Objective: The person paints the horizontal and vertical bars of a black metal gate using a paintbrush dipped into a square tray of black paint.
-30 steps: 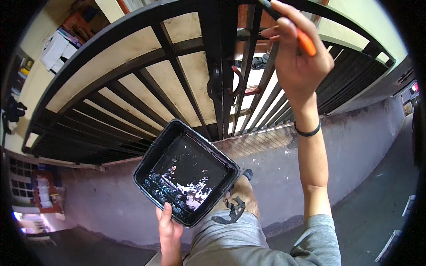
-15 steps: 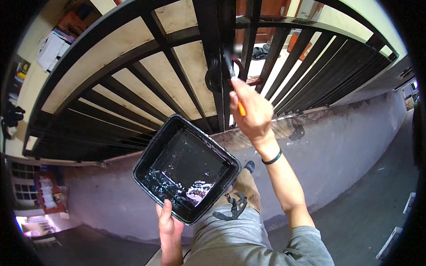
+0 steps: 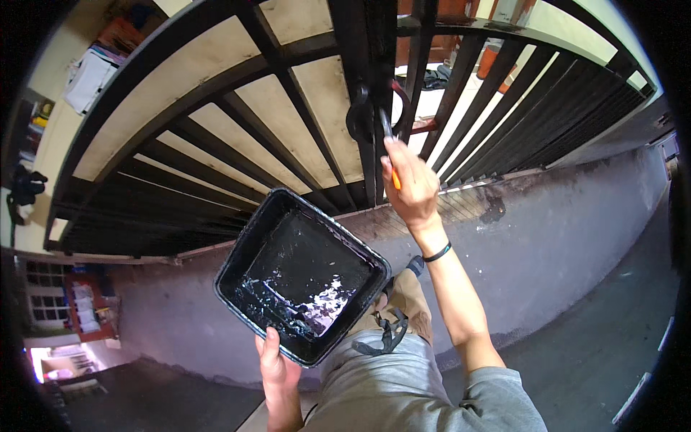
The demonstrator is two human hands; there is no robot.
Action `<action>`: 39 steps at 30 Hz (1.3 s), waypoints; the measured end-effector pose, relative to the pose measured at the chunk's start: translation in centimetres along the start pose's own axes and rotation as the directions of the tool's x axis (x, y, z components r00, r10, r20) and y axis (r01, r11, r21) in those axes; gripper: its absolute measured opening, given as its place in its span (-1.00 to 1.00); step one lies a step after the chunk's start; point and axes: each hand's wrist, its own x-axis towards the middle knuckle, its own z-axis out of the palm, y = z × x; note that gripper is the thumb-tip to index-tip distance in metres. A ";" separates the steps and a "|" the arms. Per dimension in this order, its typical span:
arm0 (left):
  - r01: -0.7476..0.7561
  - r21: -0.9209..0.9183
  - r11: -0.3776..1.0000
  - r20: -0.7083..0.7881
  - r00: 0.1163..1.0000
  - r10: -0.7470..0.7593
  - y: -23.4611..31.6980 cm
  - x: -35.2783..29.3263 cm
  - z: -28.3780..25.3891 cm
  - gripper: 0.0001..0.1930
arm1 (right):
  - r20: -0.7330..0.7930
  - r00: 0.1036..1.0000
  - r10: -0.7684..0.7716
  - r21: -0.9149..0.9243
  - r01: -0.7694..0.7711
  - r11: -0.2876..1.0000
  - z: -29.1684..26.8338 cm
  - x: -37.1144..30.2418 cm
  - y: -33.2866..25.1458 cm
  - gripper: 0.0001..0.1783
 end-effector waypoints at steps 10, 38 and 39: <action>-0.013 -0.043 0.999 -0.016 1.000 0.013 -0.3 0.1 -0.7 -0.21 | -0.026 0.970 0.244 0.311 -0.224 0.924 -7.2 8.3 -1.6 -0.79; -0.051 -0.149 0.988 -0.047 0.998 0.045 -0.7 -0.5 -0.5 -0.21 | 0.458 0.875 -0.153 0.217 0.057 0.975 -9.9 19.7 5.7 -0.77; -0.059 -0.150 0.987 -0.056 0.997 0.051 -0.9 -0.5 -0.5 -0.21 | 0.453 0.876 -0.163 0.269 0.040 0.962 -9.6 19.4 5.5 -0.77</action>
